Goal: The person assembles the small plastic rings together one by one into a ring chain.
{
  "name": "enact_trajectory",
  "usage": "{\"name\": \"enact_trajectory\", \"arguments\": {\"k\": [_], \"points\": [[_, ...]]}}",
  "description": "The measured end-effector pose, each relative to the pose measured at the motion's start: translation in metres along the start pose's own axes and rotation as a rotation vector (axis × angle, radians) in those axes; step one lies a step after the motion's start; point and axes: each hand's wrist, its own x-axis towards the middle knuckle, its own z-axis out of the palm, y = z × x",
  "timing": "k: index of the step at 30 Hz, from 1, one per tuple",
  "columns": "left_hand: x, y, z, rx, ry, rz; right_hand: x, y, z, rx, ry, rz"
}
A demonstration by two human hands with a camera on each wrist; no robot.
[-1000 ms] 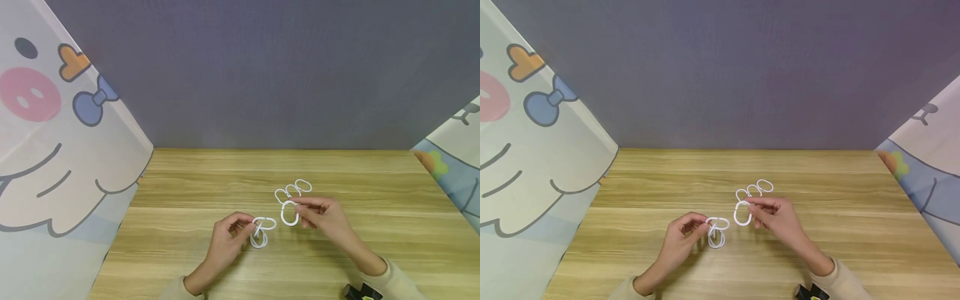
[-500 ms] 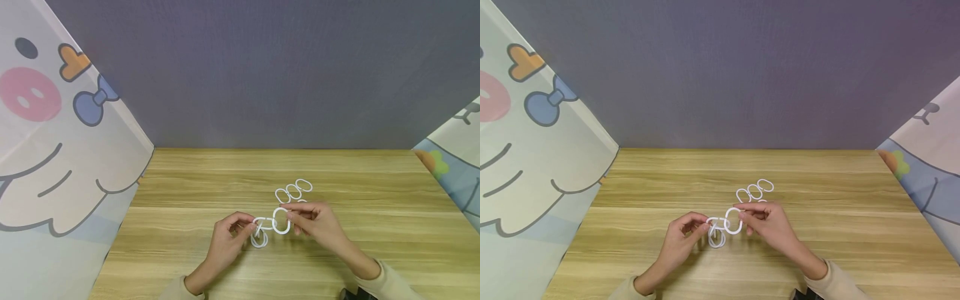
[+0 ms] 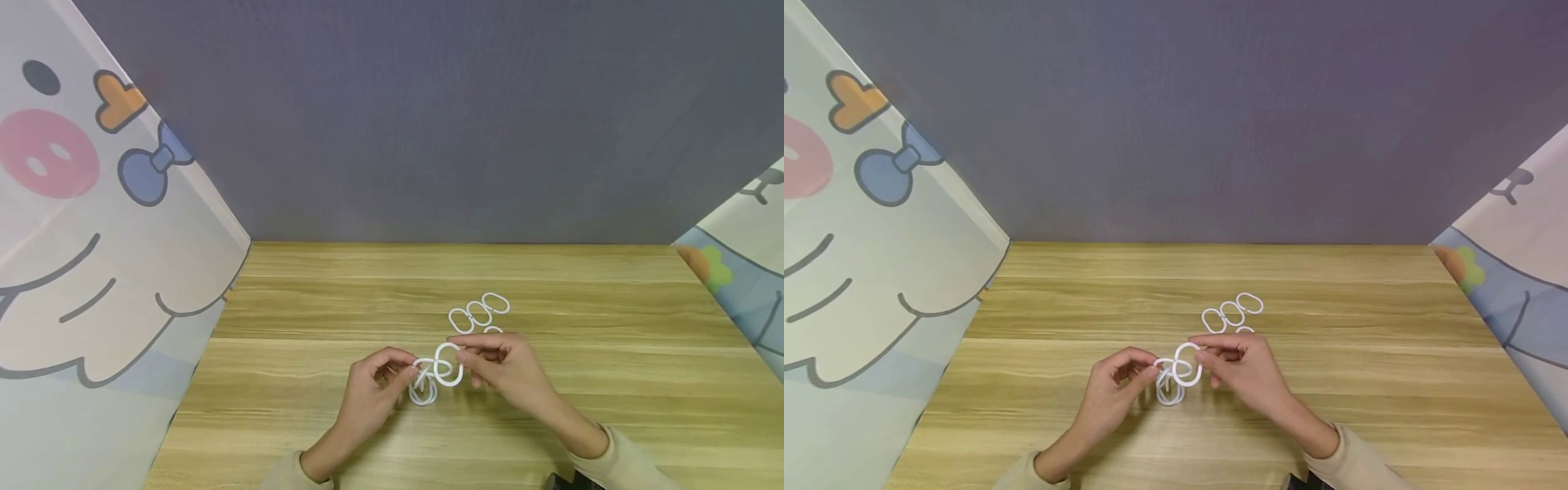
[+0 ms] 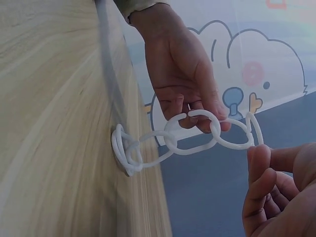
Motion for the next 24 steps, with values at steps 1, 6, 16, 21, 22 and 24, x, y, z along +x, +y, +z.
{"name": "enact_trajectory", "arguments": {"k": [1, 6, 16, 21, 22, 24], "points": [[0.0001, 0.0000, 0.0002, 0.000, 0.002, 0.003, 0.0002, 0.0004, 0.0006, -0.004, 0.001, 0.000], [-0.0002, -0.0004, 0.0005, 0.004, 0.009, 0.004, 0.0004, 0.0027, 0.0021, -0.013, 0.005, -0.017], [-0.0006, 0.0001, 0.0006, 0.025, 0.009, 0.004, -0.0001, 0.0052, 0.0037, 0.007, 0.002, -0.007], [-0.0009, 0.0006, 0.0007, 0.021, 0.009, 0.005, -0.0010, 0.0068, 0.0049, 0.016, -0.001, -0.017], [-0.0009, 0.0003, 0.0008, 0.020, 0.010, 0.005, -0.0010, 0.0071, 0.0050, 0.017, 0.000, -0.023], [-0.0009, 0.0001, 0.0008, 0.021, 0.008, 0.006, -0.0013, 0.0073, 0.0053, 0.016, 0.005, -0.032]]}}
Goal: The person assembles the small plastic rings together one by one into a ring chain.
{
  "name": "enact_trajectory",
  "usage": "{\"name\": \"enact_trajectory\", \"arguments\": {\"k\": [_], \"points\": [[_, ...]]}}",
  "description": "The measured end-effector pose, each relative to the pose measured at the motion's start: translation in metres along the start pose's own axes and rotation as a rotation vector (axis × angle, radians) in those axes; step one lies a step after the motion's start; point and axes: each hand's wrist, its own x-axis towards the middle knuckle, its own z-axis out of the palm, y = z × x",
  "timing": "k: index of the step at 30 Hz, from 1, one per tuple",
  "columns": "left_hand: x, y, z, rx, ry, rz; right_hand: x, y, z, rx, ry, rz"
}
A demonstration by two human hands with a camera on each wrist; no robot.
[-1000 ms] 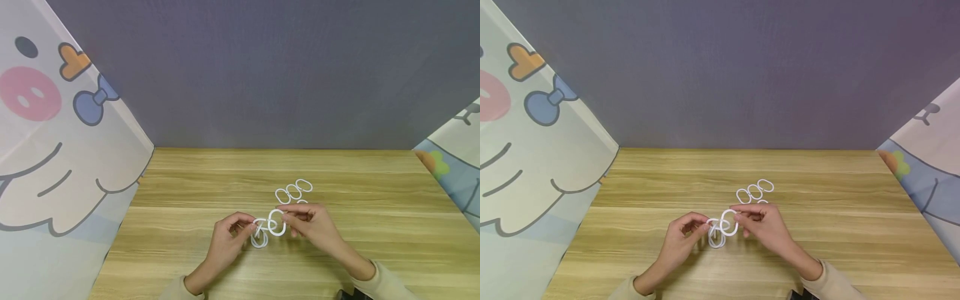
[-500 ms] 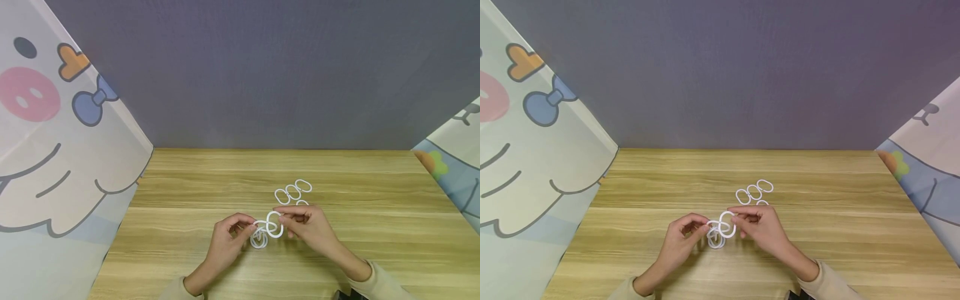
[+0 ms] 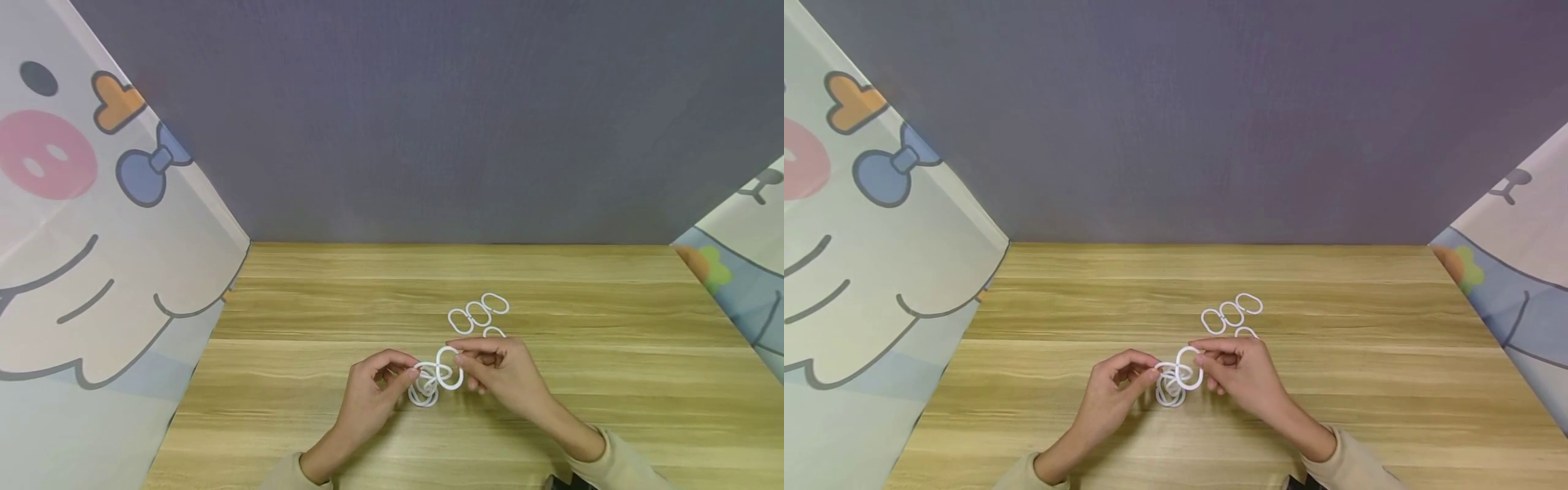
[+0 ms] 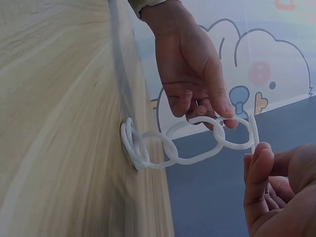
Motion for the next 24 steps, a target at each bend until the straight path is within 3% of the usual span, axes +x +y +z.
{"name": "enact_trajectory", "arguments": {"k": [17, 24], "points": [[-0.0002, -0.0006, 0.0005, -0.004, 0.004, 0.031, -0.0011, 0.0003, 0.0034, -0.025, 0.029, -0.002], [-0.0001, -0.0009, 0.0000, -0.008, 0.004, 0.002, -0.0013, 0.0040, 0.0044, -0.014, 0.054, -0.032]]}}
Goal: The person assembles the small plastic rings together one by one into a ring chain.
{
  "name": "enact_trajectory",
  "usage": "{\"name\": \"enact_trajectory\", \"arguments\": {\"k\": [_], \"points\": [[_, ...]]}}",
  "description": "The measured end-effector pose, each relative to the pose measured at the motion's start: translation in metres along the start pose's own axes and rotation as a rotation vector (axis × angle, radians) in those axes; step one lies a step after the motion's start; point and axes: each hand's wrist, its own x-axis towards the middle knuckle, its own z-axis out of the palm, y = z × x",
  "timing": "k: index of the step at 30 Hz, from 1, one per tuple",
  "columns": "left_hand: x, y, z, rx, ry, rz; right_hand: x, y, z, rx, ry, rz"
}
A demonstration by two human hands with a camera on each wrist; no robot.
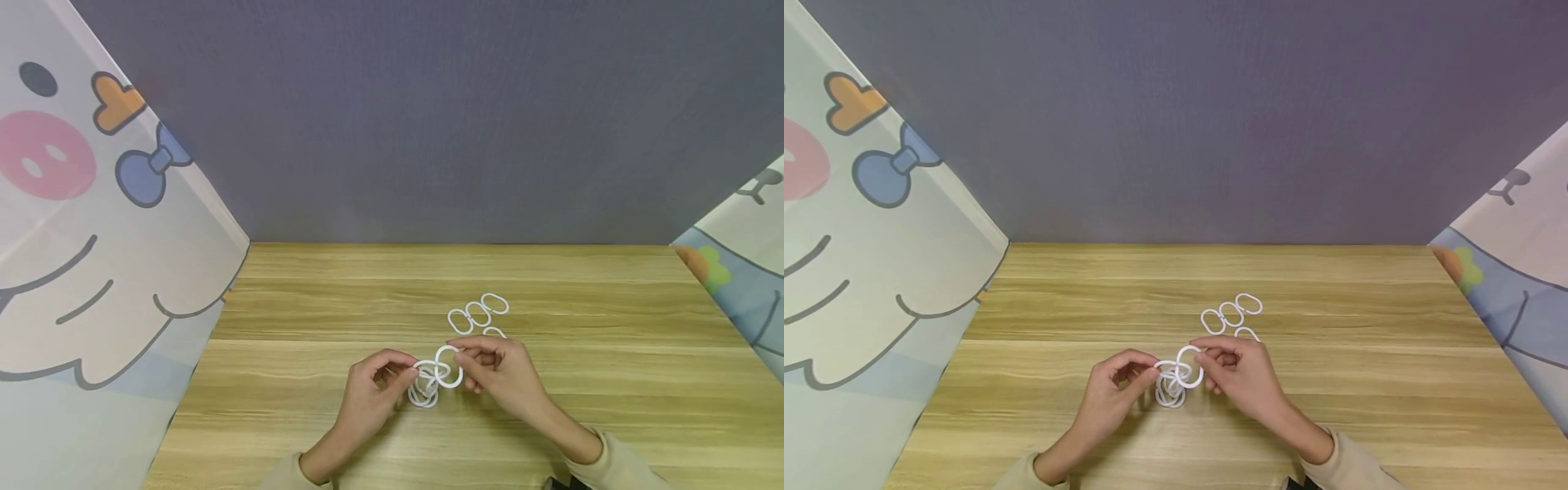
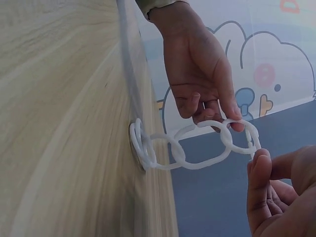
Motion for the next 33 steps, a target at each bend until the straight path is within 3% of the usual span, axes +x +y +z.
{"name": "enact_trajectory", "arguments": {"k": [11, 16, 26, 33], "points": [[0.0001, 0.0013, -0.0005, -0.009, 0.007, -0.049, -0.0003, -0.0001, -0.0024, 0.044, 0.055, 0.052], [0.0006, -0.0002, -0.0013, -0.008, -0.021, -0.085, -0.0007, -0.0010, -0.0034, 0.120, 0.069, 0.042], [0.0011, 0.0003, -0.0024, 0.085, -0.123, -0.156, -0.0003, 0.0005, -0.0053, 0.240, 0.015, -0.007], [0.0006, 0.0019, -0.0027, 0.073, -0.121, -0.152, -0.0008, 0.0015, -0.0048, 0.248, -0.038, 0.045]]}}
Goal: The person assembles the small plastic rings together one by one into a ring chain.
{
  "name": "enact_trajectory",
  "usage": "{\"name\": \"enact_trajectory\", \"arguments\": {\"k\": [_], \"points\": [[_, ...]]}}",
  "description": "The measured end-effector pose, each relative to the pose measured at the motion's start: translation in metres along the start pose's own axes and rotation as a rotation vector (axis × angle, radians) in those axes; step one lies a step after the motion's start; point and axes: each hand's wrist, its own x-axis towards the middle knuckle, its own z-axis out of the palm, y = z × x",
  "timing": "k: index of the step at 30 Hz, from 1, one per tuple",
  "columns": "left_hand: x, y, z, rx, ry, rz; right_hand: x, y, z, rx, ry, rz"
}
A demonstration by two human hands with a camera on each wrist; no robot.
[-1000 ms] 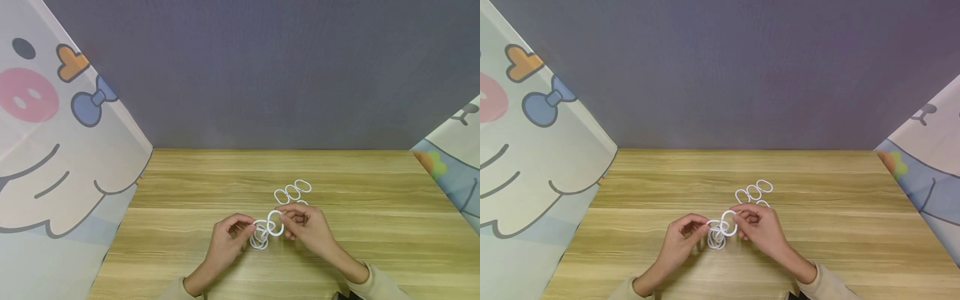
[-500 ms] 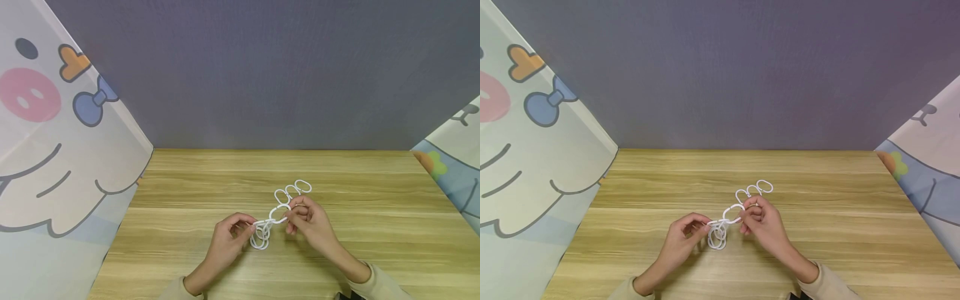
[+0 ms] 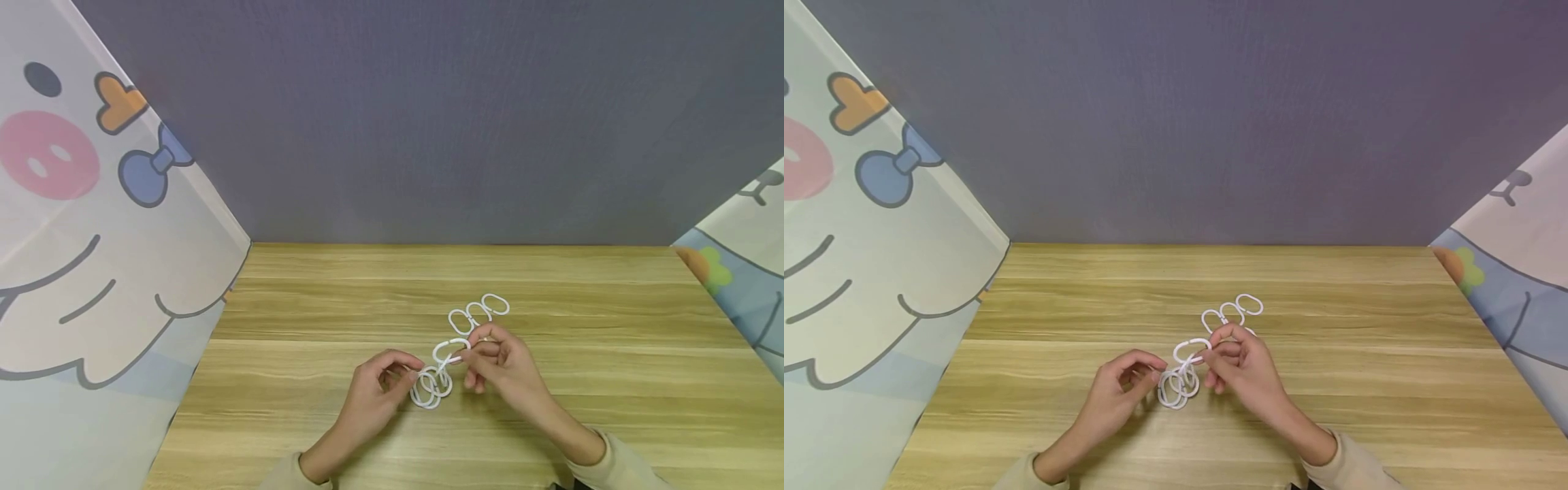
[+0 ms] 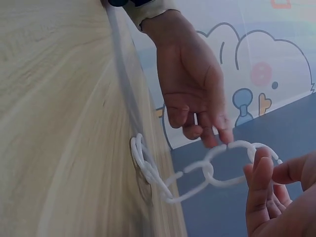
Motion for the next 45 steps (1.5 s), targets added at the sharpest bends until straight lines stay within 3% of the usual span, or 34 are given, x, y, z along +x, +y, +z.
{"name": "enact_trajectory", "arguments": {"k": [10, 19, 24, 45], "points": [[-0.001, -0.002, 0.000, -0.076, 0.035, 0.073, -0.002, 0.003, 0.006, 0.008, -0.074, 0.096], [0.000, 0.001, 0.002, -0.087, 0.043, 0.028, -0.004, 0.010, 0.011, 0.028, -0.141, 0.097], [-0.001, 0.002, 0.002, -0.088, 0.068, 0.013, -0.004, 0.012, 0.012, -0.003, -0.138, 0.080], [0.000, -0.001, 0.003, -0.084, 0.098, 0.065, -0.004, 0.011, 0.012, -0.103, -0.110, 0.081]]}}
